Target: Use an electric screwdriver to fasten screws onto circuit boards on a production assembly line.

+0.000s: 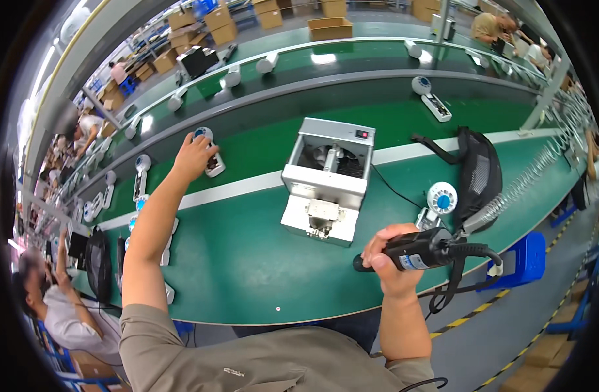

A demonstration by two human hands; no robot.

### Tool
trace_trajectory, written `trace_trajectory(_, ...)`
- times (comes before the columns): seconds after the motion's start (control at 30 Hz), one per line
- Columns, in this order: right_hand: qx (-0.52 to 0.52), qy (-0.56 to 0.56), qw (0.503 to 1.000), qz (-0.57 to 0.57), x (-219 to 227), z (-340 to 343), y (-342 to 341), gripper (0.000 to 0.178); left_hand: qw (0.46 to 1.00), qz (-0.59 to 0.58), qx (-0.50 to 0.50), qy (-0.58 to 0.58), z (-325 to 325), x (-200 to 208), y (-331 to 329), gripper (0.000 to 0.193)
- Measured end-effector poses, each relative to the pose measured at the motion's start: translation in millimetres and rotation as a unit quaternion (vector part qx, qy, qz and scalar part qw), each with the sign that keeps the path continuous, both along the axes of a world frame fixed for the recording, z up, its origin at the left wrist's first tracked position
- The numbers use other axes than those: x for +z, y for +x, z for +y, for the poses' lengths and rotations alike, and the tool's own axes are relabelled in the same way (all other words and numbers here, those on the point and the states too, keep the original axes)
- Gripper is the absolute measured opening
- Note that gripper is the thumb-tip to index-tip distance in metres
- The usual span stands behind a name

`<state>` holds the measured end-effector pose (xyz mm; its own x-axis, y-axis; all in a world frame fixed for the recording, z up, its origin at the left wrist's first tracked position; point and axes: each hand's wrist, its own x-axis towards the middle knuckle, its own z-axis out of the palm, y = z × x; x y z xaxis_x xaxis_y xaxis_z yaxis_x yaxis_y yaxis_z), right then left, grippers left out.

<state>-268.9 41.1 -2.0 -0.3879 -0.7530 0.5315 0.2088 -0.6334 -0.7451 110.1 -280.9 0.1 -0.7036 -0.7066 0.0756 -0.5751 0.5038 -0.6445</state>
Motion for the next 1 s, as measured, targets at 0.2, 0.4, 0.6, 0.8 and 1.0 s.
trace_trajectory(0.2,0.039,0.0,0.999,0.004,-2,2,-5,0.036,0.986,0.138,-0.092,-0.034,49,23,-41,0.01)
trace_trajectory(0.4,0.049,0.012,0.999,0.001,-5,9,-22,0.032,0.97,0.172,-0.164,-0.056,130,33,-76,0.014)
trace_trajectory(0.6,0.08,0.018,0.996,0.021,-2,1,-10,0.028,0.982,0.143,-0.119,-0.028,149,-4,-61,0.012)
trace_trajectory(0.8,0.058,-0.005,0.998,0.02,-4,13,-16,0.027,0.988,0.081,-0.113,0.072,119,-5,-77,0.011)
trace_trajectory(1.0,0.001,-0.018,1.0,-0.013,-7,8,-8,0.033,0.991,0.101,-0.076,0.037,76,54,-90,0.008)
